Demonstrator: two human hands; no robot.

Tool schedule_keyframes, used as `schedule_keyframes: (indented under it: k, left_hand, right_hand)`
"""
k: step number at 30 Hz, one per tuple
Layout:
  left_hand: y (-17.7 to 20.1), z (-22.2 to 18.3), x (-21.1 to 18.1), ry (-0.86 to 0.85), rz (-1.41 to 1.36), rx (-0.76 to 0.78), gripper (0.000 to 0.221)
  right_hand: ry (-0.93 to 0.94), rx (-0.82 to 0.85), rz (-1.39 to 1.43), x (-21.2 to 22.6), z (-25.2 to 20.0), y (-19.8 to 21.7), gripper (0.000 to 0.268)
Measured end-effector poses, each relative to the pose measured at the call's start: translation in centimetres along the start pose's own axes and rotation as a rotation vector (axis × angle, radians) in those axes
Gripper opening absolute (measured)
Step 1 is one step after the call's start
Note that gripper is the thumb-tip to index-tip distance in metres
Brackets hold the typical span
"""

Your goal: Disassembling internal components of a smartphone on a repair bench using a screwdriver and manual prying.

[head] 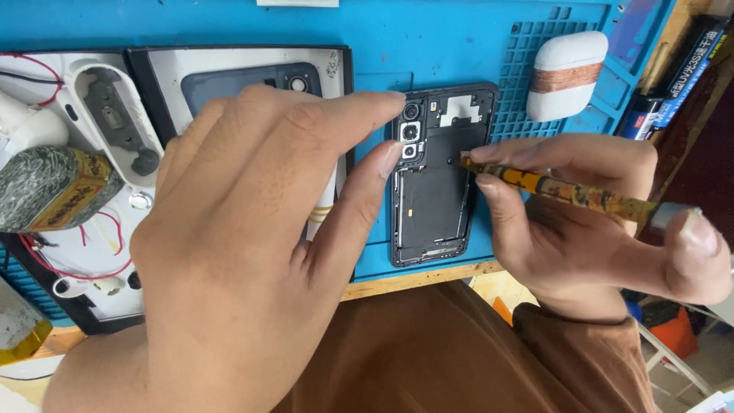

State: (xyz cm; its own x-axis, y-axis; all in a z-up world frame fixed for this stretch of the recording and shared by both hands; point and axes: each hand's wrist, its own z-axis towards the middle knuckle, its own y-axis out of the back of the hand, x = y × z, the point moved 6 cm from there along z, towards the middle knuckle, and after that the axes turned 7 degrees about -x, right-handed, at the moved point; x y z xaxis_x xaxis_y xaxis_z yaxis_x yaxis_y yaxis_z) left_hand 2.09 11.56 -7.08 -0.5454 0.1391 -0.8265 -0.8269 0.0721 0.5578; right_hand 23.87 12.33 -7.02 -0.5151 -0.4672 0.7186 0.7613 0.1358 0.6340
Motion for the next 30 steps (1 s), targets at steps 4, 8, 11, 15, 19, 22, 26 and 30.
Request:
schedule_keyframes:
  k: [4, 8, 11, 15, 19, 22, 26, 30]
  left_hand:
    - [0.2, -0.2, 0.1, -0.012, -0.013, 0.008, 0.014]
    - [0.1, -0.3, 0.0, -0.016, -0.021, 0.015, 0.015]
    - [0.2, -0.3, 0.2, -0.021, -0.027, 0.020, 0.015]
    - [0.1, -0.5, 0.1, -0.026, -0.035, 0.029, 0.016]
    - [0.1, -0.5, 0.2, -0.032, -0.044, 0.037, 0.017]
    - [-0.2, -0.3, 0.0, -0.036, -0.051, 0.045, 0.017]
    - [-0.8, 0.3, -0.4, -0.054, -0.058, 0.059, 0.018]
    - [-1.0, 0.5, -0.7, -0.070, -0.062, 0.072, 0.019]
  right_hand:
    - [-0.105, 0.256, 0.075, -0.9, -0.5, 0.6, 0.053]
    - [-0.019, 0.037, -0.025, 0.9, 0.1, -0.7, 0.124]
    - [0.097, 0.023, 0.040, 0.7, 0.9, -0.9, 0.127]
    - [-0.395, 0.124, 0.095, -2.2, -2.7, -0.1, 0.041]
    - [-0.286, 0.022, 0.179, -1.8, -3.2, -0.2, 0.044]
    - [-0.312, 0.085, 0.157, -1.4, -2.6, 0.2, 0.043]
    - [-0.267, 0.032, 0.170, -2.2, -3.4, -0.1, 0.036]
    - [-0.091, -0.070, 0.168, -2.2, -3.1, -0.7, 0.032]
